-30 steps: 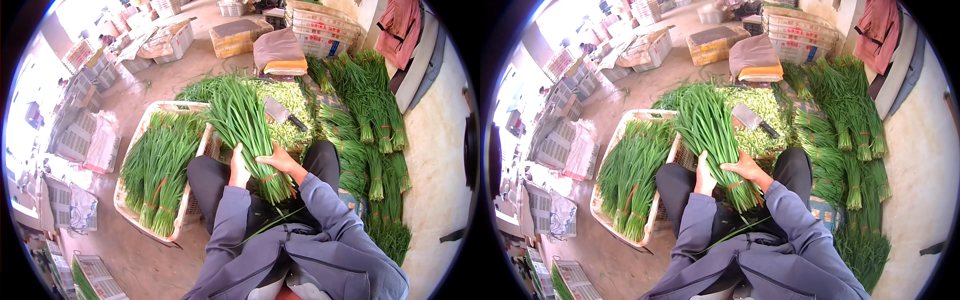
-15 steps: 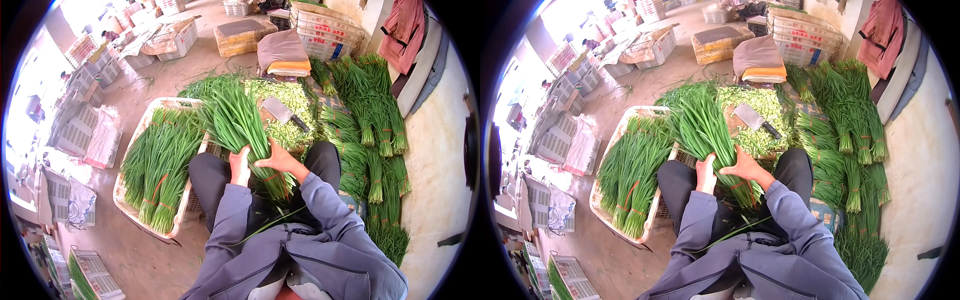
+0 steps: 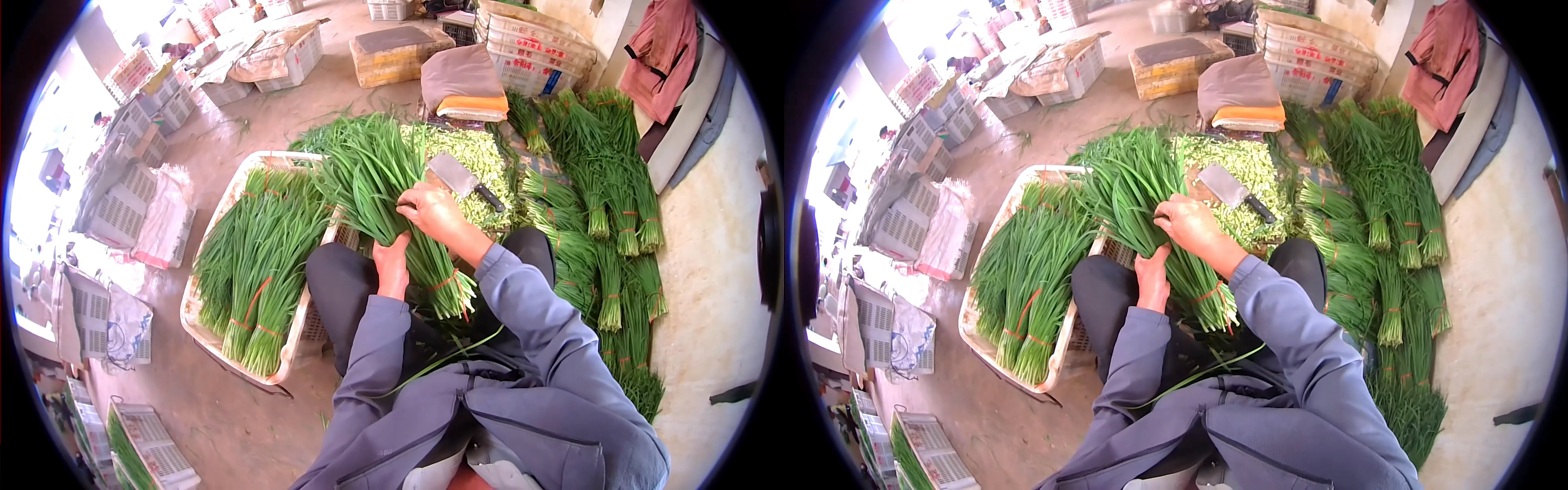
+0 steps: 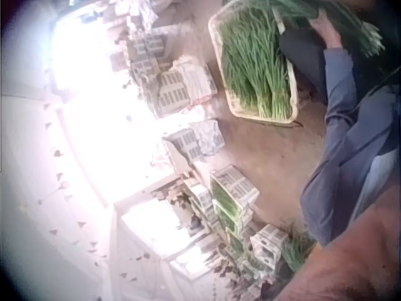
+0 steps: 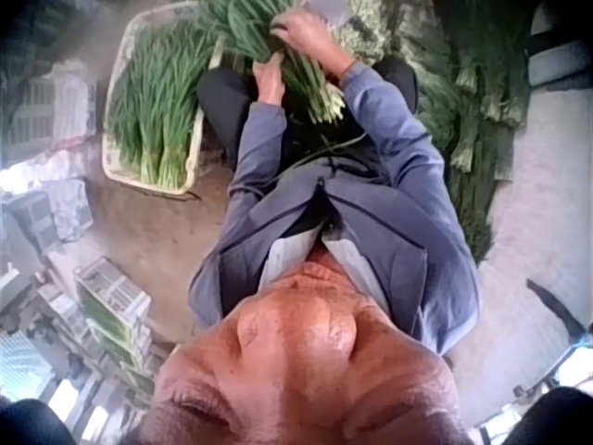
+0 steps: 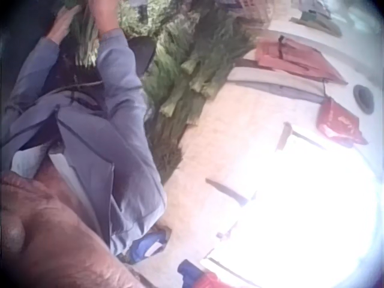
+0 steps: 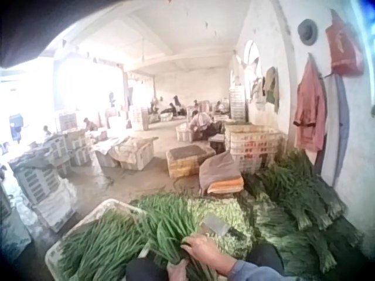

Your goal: The person bundles stalks of green onions with a red tie, trims the root ends and leaf tips with a knife on a wooden block, and removes loose leaves by hand.

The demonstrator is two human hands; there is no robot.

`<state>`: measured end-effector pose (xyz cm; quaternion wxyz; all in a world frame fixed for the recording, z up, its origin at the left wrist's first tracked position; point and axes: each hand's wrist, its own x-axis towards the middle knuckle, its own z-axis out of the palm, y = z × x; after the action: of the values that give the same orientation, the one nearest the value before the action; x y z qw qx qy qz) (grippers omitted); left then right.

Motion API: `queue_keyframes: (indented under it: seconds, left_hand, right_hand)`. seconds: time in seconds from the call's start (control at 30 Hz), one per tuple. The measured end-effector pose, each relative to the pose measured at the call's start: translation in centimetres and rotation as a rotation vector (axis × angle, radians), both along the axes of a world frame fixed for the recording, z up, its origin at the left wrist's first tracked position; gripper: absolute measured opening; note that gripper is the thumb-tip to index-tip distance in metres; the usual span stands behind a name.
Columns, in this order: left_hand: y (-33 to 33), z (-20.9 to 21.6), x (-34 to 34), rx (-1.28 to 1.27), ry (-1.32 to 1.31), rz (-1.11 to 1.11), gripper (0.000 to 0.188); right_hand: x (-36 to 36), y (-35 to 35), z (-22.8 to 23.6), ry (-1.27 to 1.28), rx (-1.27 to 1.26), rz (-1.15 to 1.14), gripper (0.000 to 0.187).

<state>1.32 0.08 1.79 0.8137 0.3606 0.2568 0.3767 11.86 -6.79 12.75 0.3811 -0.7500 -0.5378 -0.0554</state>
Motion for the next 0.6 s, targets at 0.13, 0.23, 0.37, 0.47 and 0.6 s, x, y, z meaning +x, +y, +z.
queue_keyframes:
  seconds: [0.13,0.23,0.37,0.47,0.6]
  left_hand:
    - [0.5,-1.0,-0.3,0.002,-0.040,0.025,0.039]
    - [3.0,-4.7,-0.5,-0.079,0.007,0.006,0.022]
    - [1.9,-3.6,1.0,-0.270,0.030,-0.056,0.032]
    - [3.1,-4.9,-0.1,-0.302,-0.024,-0.076,0.042]
    - [3.0,-3.6,0.3,-0.289,-0.164,-0.103,0.030]
  right_hand:
    - [-1.5,-3.0,2.3,0.116,-0.064,0.308,0.013]
    - [-4.4,-5.8,5.0,0.188,-0.078,0.581,0.009]
    - [-2.7,-10.2,5.5,0.693,0.184,0.343,0.004]
    - [-0.2,-10.1,6.2,0.913,0.858,0.247,0.006]
    - [3.6,-12.4,8.2,0.536,0.973,-0.084,0.004]
